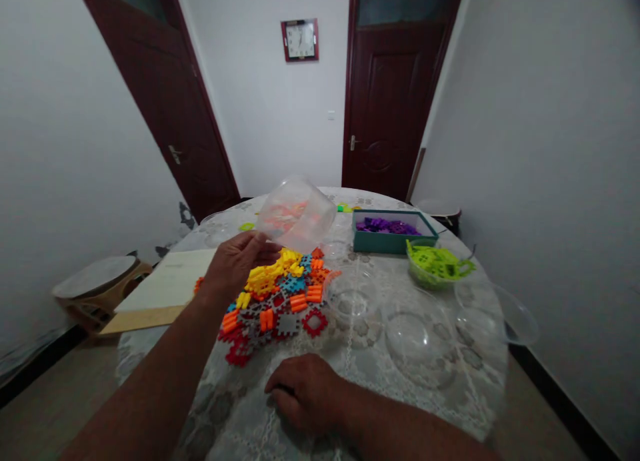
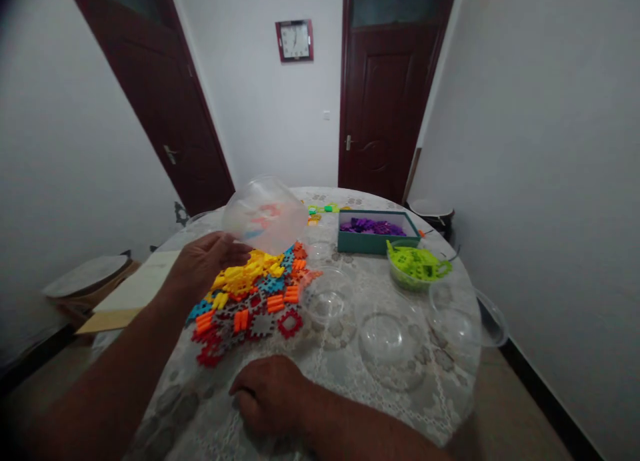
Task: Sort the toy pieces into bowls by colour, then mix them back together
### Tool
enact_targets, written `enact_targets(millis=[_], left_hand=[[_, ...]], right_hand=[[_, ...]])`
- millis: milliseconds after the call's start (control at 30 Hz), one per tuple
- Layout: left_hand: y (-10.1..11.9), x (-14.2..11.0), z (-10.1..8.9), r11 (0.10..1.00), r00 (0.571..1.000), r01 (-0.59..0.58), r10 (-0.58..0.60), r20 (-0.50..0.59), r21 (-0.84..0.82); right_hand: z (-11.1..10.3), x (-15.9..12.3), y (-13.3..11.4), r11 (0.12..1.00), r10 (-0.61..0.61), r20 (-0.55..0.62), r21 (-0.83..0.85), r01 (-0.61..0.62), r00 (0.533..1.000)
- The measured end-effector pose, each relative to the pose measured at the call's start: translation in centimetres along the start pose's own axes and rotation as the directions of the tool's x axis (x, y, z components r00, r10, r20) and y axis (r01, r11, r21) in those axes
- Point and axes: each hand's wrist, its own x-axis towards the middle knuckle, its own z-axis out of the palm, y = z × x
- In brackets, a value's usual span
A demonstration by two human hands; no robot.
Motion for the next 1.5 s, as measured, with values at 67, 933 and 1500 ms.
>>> enact_targets(millis=[67,933,1500], left_hand=[[1.5,0.6,2.7,0.965,0.984,-0.147,0.12,0.135,0.216],[-4.9,6.3,19.4,0.427,0.777,-0.556,-0.036,0.628,0.713],[-3.8,4.2,14.9,0.519,0.802,-0.52,0.023,0.596,0.679]], right_hand=[[0.0,0.3,0.2,1.0,0.0,0.021,-0.008,0.0,1.0],[-2.3,0.3,-0.6,0.991,-0.039,0.073,0.134,0.028,0.997],[-0.9,0.7,0.1,0.999,-0.02,0.095,-0.037,0.023,0.995]])
